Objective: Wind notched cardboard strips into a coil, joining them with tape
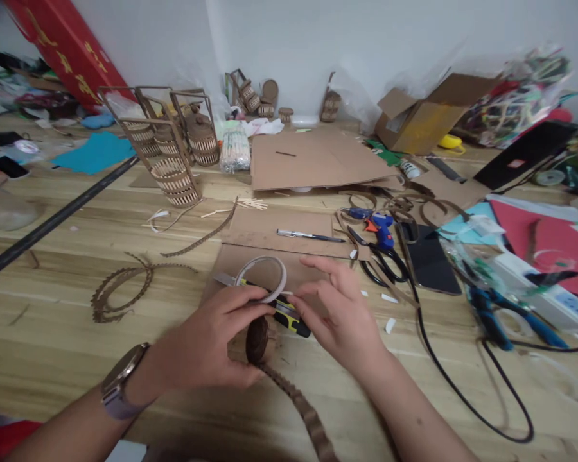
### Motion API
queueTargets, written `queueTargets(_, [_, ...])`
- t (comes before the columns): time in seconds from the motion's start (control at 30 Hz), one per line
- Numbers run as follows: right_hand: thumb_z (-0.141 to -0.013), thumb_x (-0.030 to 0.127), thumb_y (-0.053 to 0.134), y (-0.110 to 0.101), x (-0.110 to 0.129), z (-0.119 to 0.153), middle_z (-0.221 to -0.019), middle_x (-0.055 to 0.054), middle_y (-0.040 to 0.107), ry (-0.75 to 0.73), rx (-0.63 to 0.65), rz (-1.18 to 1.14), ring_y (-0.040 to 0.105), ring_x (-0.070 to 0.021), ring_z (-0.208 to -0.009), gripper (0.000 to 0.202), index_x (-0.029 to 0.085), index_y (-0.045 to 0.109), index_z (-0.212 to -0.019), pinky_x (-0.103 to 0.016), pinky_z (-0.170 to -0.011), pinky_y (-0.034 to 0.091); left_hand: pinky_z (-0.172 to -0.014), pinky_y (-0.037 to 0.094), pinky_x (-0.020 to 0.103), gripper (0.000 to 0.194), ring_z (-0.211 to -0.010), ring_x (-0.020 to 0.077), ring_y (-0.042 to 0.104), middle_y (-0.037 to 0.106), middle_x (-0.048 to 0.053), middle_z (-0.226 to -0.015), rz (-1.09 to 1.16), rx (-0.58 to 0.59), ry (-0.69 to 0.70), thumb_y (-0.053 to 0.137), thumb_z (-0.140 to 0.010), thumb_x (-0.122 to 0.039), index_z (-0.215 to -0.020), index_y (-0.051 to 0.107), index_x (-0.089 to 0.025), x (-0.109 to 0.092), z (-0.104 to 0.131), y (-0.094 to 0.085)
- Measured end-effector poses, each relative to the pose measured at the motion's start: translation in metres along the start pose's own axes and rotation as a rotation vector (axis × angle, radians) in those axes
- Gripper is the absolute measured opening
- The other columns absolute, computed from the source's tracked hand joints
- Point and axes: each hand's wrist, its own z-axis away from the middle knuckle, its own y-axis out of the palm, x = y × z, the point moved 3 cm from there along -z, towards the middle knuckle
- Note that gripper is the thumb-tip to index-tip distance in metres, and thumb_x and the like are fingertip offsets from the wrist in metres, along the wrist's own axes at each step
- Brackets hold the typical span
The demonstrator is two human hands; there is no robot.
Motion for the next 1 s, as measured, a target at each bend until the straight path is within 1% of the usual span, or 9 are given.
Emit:
queueTargets(0.13, [-0.090,0.019,0.062,-0.001,0.002,0.000,-0.119,-0.015,0.062,-0.075,0.008,0.012,0.062,-0.0293,-0.105,0.002,0.021,0.063,-0.090,-0.046,-0.083,0.052,-0.101,0.048,0.051,0.063,-0.117,0.0369,0.057,0.060,0.022,-0.128,-0.125,-0.091,-0.045,0.079,-0.069,-0.043,-0.118,0.063,-0.007,0.005,0.000,0.001])
queueTargets(0.23, [-0.091,0.019,0.060,-0.001,-0.001,-0.001,-0.115,-0.014,0.063,-0.006,-0.016,-0.005,0.063,-0.0282,-0.103,0.006,0.022,0.066,-0.093,-0.045,-0.083,0.052,-0.098,0.050,0.051,0.062,-0.114,0.0366,0.059,0.061,0.022,-0.126,-0.179,-0.122,-0.038,0.079,-0.067,-0.041,-0.117,0.063,-0.008,0.003,-0.001,0.003])
queueTargets(0.4, [-0.091,0.019,0.061,-0.005,-0.002,0.000,-0.108,-0.009,0.065,0.124,-0.156,0.016,0.065,-0.0250,-0.097,0.007,0.025,0.066,-0.091,-0.041,-0.079,0.052,-0.095,0.052,0.047,0.061,-0.107,0.0347,0.062,0.062,0.020,-0.123,-0.205,-0.124,-0.006,0.084,-0.063,-0.037,-0.112,0.064,-0.008,-0.005,-0.002,0.003])
queueTargets(0.5, [-0.090,0.019,0.063,-0.007,0.001,0.000,-0.104,-0.010,0.065,0.112,-0.239,0.121,0.064,-0.0256,-0.093,0.008,0.025,0.066,-0.095,-0.041,-0.077,0.050,-0.095,0.052,0.046,0.059,-0.105,0.0339,0.063,0.063,0.020,-0.123,-0.200,-0.118,-0.012,0.084,-0.062,-0.037,-0.110,0.065,-0.008,-0.005,-0.002,0.003])
queueTargets(0.57, [-0.089,0.019,0.065,-0.004,0.006,-0.001,-0.102,-0.010,0.065,-0.001,-0.202,0.204,0.063,-0.0254,-0.089,0.012,0.025,0.066,-0.100,-0.041,-0.074,0.048,-0.096,0.052,0.047,0.059,-0.107,0.0344,0.062,0.063,0.020,-0.123,-0.193,-0.118,-0.010,0.084,-0.062,-0.037,-0.110,0.065,-0.008,-0.004,-0.002,0.004])
queueTargets(0.67, [-0.089,0.016,0.065,0.002,0.014,-0.003,-0.093,-0.006,0.068,-0.199,-0.125,0.296,0.061,-0.0211,-0.080,0.014,0.025,0.066,-0.100,-0.038,-0.071,0.043,-0.097,0.051,0.049,0.062,-0.109,0.0353,0.061,0.062,0.020,-0.123,-0.190,-0.114,-0.002,0.083,-0.063,-0.038,-0.113,0.063,-0.008,-0.004,-0.002,0.007])
queueTargets(0.73, [-0.089,0.014,0.065,0.005,0.018,-0.004,-0.087,-0.004,0.069,-0.275,-0.107,0.334,0.060,-0.0193,-0.078,0.014,0.024,0.066,-0.099,-0.037,-0.072,0.040,-0.096,0.051,0.049,0.062,-0.109,0.0354,0.061,0.063,0.020,-0.122,-0.195,-0.104,0.004,0.083,-0.064,-0.038,-0.114,0.062,-0.008,-0.004,-0.002,0.009])
queueTargets(0.9, [-0.091,0.011,0.062,0.010,0.020,-0.004,-0.083,-0.003,0.069,-0.311,-0.049,0.370,0.056,-0.0193,-0.077,0.013,0.022,0.066,-0.098,-0.037,-0.073,0.036,-0.096,0.051,0.049,0.060,-0.108,0.0349,0.061,0.063,0.019,-0.121,-0.208,-0.087,0.007,0.082,-0.065,-0.039,-0.112,0.063,-0.008,-0.007,-0.003,0.010])
queueTargets(1.0, [-0.090,0.015,0.062,0.010,0.018,-0.005,-0.079,-0.003,0.066,-0.244,-0.031,0.326,0.053,-0.0195,-0.072,0.009,0.022,0.067,-0.090,-0.038,-0.071,0.034,-0.098,0.050,0.048,0.057,-0.109,0.0339,0.061,0.062,0.019,-0.122,-0.201,-0.085,0.005,0.081,-0.067,-0.037,-0.112,0.063,-0.008,-0.008,-0.002,0.010])
